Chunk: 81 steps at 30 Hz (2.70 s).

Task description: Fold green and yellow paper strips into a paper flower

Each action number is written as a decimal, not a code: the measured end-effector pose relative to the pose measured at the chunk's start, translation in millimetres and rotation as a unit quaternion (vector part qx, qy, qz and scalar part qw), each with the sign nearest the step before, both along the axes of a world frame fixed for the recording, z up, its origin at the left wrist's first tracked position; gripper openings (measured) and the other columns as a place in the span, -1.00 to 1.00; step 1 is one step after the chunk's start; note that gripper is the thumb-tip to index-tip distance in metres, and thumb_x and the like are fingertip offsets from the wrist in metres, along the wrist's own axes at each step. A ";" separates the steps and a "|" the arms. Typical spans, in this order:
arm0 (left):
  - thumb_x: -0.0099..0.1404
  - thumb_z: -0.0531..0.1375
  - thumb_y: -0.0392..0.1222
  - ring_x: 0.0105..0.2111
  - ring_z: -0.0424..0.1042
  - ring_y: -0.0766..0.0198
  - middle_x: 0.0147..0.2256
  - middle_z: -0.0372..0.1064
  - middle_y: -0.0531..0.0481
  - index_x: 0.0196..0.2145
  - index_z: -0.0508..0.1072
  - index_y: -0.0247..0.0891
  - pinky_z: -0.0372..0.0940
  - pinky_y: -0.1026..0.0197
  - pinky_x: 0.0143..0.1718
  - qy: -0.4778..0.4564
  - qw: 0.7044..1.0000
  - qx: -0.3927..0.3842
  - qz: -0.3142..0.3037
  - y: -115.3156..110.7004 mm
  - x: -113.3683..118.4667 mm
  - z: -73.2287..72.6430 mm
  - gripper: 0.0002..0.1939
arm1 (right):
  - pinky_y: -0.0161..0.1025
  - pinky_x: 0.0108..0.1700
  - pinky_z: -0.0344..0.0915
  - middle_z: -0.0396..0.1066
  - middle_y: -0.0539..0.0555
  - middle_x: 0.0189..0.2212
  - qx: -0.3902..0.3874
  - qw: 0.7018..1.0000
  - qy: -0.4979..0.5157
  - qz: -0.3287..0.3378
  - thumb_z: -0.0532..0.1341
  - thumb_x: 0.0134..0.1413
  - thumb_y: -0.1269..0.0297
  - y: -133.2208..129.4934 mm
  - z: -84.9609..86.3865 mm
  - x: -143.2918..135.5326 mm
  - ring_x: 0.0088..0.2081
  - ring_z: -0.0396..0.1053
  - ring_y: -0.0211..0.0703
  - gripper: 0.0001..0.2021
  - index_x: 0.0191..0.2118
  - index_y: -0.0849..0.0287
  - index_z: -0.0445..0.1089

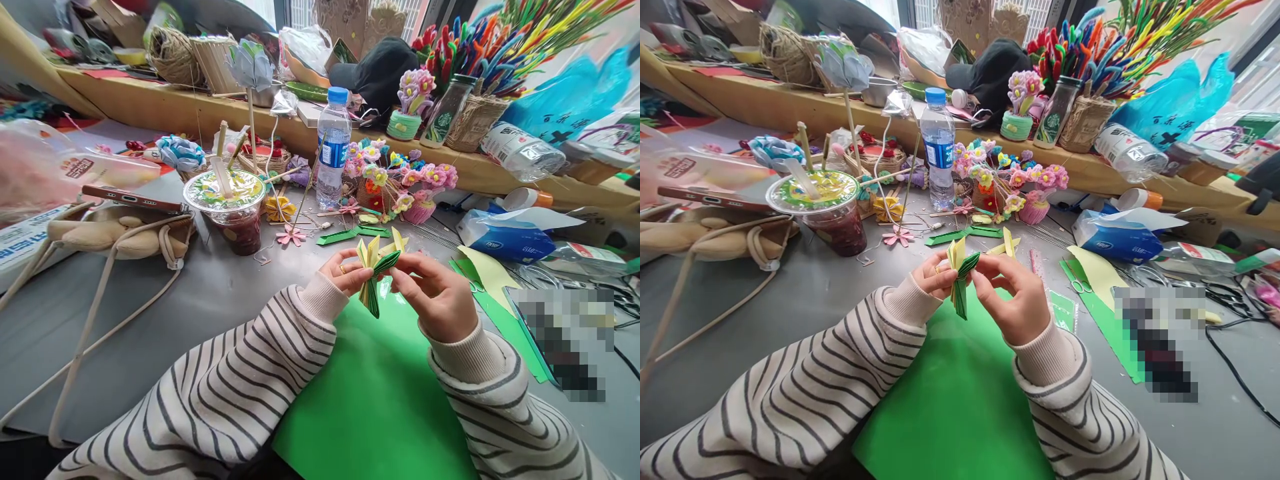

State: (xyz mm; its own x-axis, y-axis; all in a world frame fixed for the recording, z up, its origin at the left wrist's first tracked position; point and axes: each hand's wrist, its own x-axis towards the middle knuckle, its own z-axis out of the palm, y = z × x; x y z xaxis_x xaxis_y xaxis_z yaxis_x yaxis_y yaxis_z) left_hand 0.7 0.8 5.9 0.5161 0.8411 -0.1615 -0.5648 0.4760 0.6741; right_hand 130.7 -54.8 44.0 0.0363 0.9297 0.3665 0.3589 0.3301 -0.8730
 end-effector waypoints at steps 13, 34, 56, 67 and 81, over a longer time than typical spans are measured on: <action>-0.31 0.34 -0.30 -0.44 0.41 0.29 -0.49 0.41 0.08 -0.33 0.14 -0.25 0.27 0.22 -0.40 0.036 0.994 0.090 0.050 -3.0 3.7 -7.4 -0.43 | -0.35 -0.46 0.31 0.34 0.01 -0.46 0.019 0.996 -0.023 -0.085 0.07 -0.07 0.33 -0.6 -9.1 -3.3 -0.46 0.32 -0.32 -0.86 -0.36 0.19 0.34; -0.21 0.31 -0.33 -0.48 0.40 0.34 -0.56 0.36 0.14 -0.39 0.12 -0.24 0.31 0.25 -0.41 0.049 0.949 0.255 0.176 -5.1 -4.0 3.7 -0.54 | -0.34 -0.55 0.31 0.33 0.01 -0.44 0.115 0.993 0.001 -0.034 0.13 -0.12 0.41 -1.6 -3.3 -1.6 -0.42 0.30 -0.29 -0.83 -0.35 0.10 0.41; -0.17 0.29 -0.35 -0.49 0.39 0.30 -0.53 0.39 0.07 -0.28 0.15 -0.22 0.26 0.31 -0.52 0.167 0.919 0.348 0.077 -2.0 -20.7 19.0 -0.51 | -0.37 -0.45 0.34 0.42 0.03 -0.46 0.007 0.978 -0.201 0.061 0.12 -0.07 0.29 -3.0 32.3 30.9 -0.44 0.36 -0.28 -0.85 -0.36 0.14 0.40; -0.17 0.29 -0.34 -0.41 0.37 0.33 -0.47 0.36 0.06 -0.27 0.16 -0.21 0.22 0.28 -0.38 0.177 0.914 0.363 0.046 2.7 -18.4 12.8 -0.50 | -0.36 -0.50 0.34 0.42 0.03 -0.56 -0.096 0.989 -0.102 0.039 0.22 -0.22 0.18 0.7 17.0 22.5 -0.57 0.35 -0.31 -0.78 -0.40 0.22 0.41; -0.14 0.28 -0.25 -0.55 0.34 0.34 -0.49 0.40 -0.01 -0.25 0.15 -0.25 0.16 0.31 -0.53 0.225 0.909 0.351 0.006 2.2 -22.5 16.5 -0.50 | -0.39 -0.53 0.37 0.42 0.02 -0.66 -0.227 0.967 -0.056 0.100 0.22 -0.22 0.17 3.2 19.6 27.8 -0.59 0.39 -0.27 -0.79 -0.46 0.22 0.43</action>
State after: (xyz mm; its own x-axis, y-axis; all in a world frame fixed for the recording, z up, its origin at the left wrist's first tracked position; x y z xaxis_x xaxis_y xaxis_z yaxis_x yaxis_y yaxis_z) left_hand -21.8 3.0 22.3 0.5201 0.8240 0.2247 -0.1586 -0.1653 0.9734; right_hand 158.4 -51.5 63.6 -0.1763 0.9801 -0.0908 0.4280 -0.0067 -0.9037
